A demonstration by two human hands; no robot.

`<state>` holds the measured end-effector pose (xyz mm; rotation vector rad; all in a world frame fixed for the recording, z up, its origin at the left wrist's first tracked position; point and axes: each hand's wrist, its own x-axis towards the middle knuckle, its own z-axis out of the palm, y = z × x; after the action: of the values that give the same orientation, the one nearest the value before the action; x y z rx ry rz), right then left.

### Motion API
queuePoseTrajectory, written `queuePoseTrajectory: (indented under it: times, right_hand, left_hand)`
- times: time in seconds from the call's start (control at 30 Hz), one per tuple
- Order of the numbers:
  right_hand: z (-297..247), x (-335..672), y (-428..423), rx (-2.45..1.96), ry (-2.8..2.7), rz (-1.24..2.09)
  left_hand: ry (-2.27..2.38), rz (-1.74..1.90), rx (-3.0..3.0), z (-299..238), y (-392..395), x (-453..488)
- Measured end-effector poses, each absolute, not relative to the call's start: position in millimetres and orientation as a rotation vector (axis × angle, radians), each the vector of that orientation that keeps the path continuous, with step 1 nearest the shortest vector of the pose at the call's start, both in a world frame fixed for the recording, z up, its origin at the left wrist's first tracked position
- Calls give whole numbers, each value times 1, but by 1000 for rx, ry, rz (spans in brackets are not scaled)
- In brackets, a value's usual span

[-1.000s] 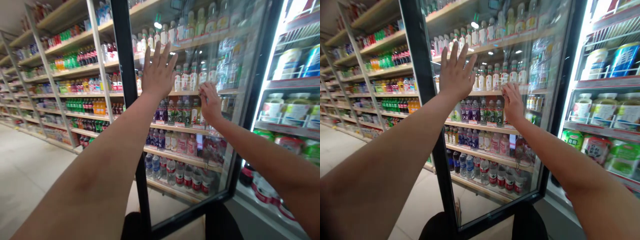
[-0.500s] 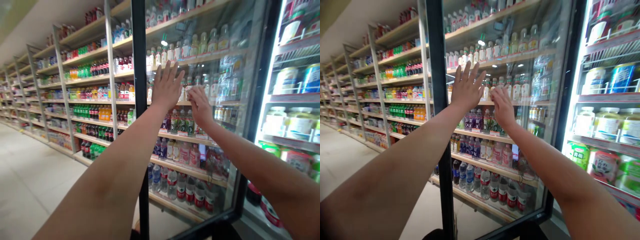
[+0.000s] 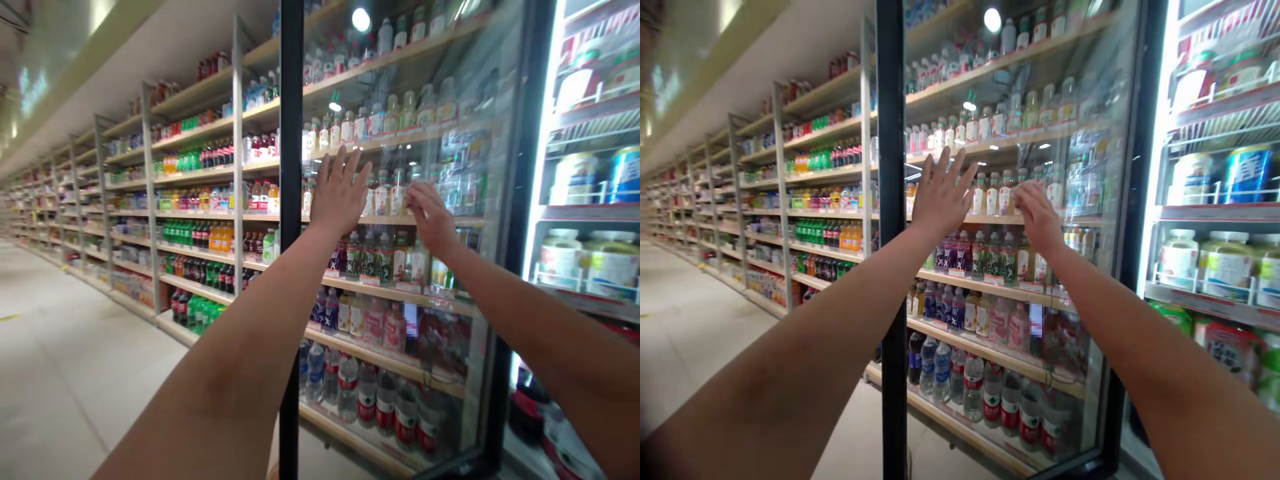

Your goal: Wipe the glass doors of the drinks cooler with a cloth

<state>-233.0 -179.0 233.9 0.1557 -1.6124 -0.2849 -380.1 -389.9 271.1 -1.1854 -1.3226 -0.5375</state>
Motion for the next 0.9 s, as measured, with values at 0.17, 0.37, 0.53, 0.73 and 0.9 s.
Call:
queuePoseTrajectory:
  times: [0.17, 0.37, 0.53, 0.73, 0.9]
  right_hand:
    - [286, -231, -161, -21, -1459, -139]
    - [225, -233, -185, -21, -1483, -180]
    - [123, -227, -197, 69, -1619, -242]
    - [80, -217, -187, 136, -1778, -272]
    - [152, -227, -187, 102, -1602, -208]
  left_hand:
    - [-1321, -514, -1180, 270, -391, -379]
    - [-1356, -508, -1176, 270, -393, -374]
    - [-1393, -493, -1174, 271, -394, -373]
    - [-1381, -484, -1154, 270, -393, -374]
    - [-1396, -481, -1150, 270, -392, -374]
